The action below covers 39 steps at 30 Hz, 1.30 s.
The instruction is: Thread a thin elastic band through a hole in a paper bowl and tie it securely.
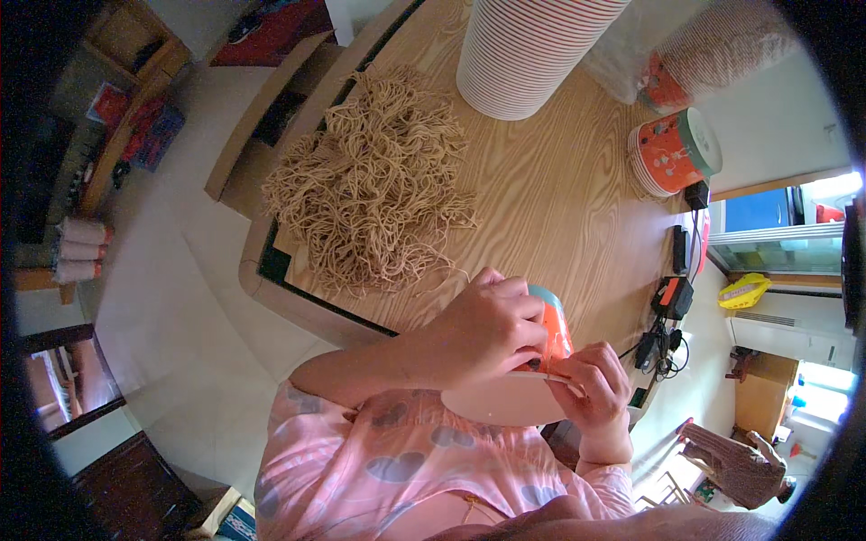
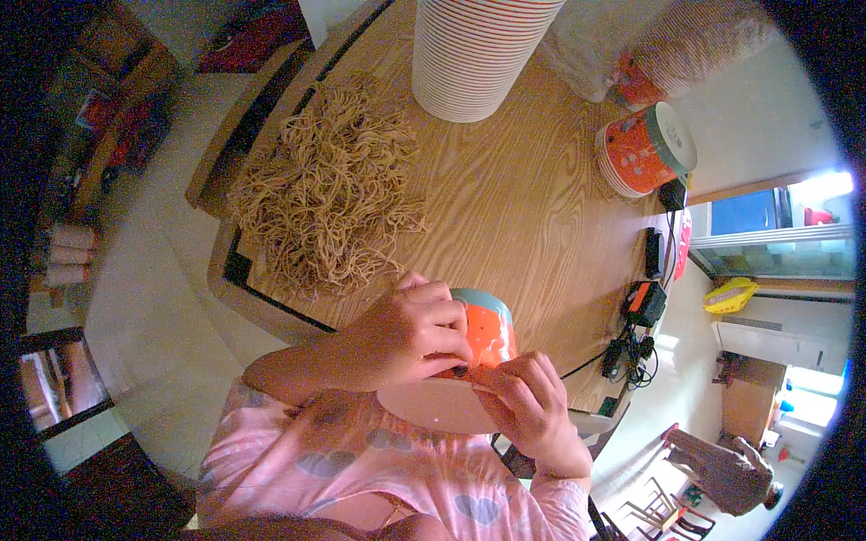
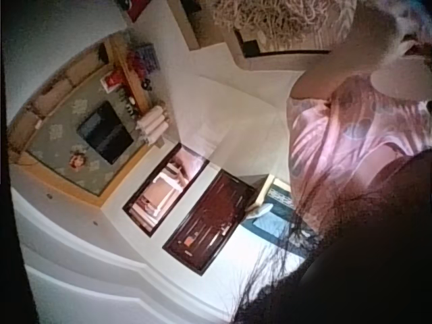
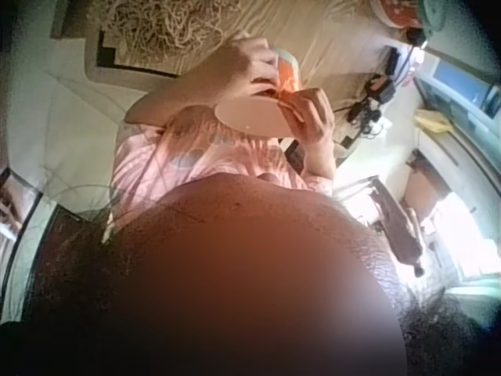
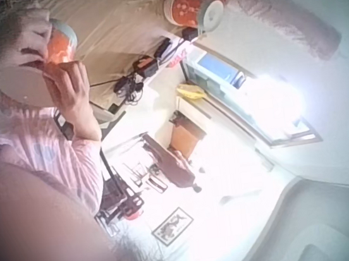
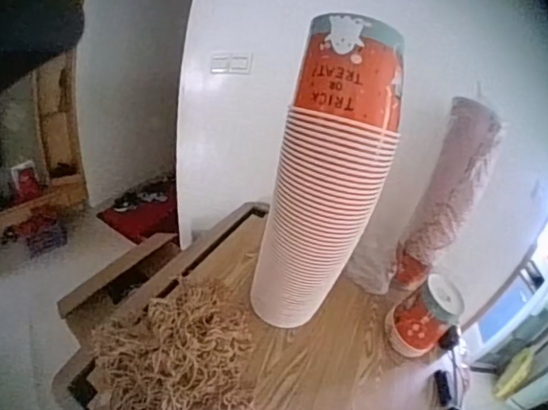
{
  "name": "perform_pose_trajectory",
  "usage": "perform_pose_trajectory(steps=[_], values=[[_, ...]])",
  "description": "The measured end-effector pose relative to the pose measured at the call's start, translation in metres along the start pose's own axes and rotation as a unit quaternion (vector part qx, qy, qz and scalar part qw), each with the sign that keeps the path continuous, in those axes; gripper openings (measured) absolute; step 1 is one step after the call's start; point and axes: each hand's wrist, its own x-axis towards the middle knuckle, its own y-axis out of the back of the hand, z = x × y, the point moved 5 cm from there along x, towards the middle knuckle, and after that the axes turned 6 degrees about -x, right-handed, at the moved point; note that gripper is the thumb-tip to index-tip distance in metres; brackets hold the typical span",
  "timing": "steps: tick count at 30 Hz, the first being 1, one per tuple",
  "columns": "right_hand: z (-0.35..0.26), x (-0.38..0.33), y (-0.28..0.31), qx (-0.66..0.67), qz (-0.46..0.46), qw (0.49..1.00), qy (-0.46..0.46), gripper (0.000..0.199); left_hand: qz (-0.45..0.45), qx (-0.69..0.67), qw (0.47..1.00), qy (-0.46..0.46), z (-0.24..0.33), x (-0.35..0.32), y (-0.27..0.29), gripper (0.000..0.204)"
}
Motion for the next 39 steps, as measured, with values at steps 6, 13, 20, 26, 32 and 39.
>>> perform_pose_trajectory(steps=[6, 13, 20, 26, 32, 39], values=[[-0.003, 0.003, 0.000, -0.039, -0.043, 0.998, -0.007, 0.027, 0.004, -0.010, 1.000, -0.011, 0.002, 0.002, -0.001, 0.010], [-0.001, 0.007, 0.001, -0.012, -0.057, 0.998, 0.005, 0.027, 0.021, 0.066, 0.998, -0.005, 0.008, 0.001, -0.001, 0.013], [0.012, -0.002, 0.002, 0.017, -0.007, 0.997, -0.068, 0.028, 0.044, 0.049, 0.998, 0.009, 0.004, -0.007, 0.006, 0.013], [0.043, -0.003, 0.011, -0.078, 0.072, 0.987, -0.118, 0.042, 0.187, 0.127, 0.971, 0.079, -0.006, -0.016, 0.050, 0.012], [0.057, -0.015, 0.009, -0.110, 0.101, 0.957, -0.248, 0.029, 0.199, 0.038, 0.966, 0.159, -0.013, -0.023, 0.037, 0.009], [0.040, -0.052, -0.018, -0.009, -0.110, 0.961, -0.252, 0.013, 0.202, -0.196, 0.939, 0.195, -0.015, -0.012, 0.019, 0.004]])
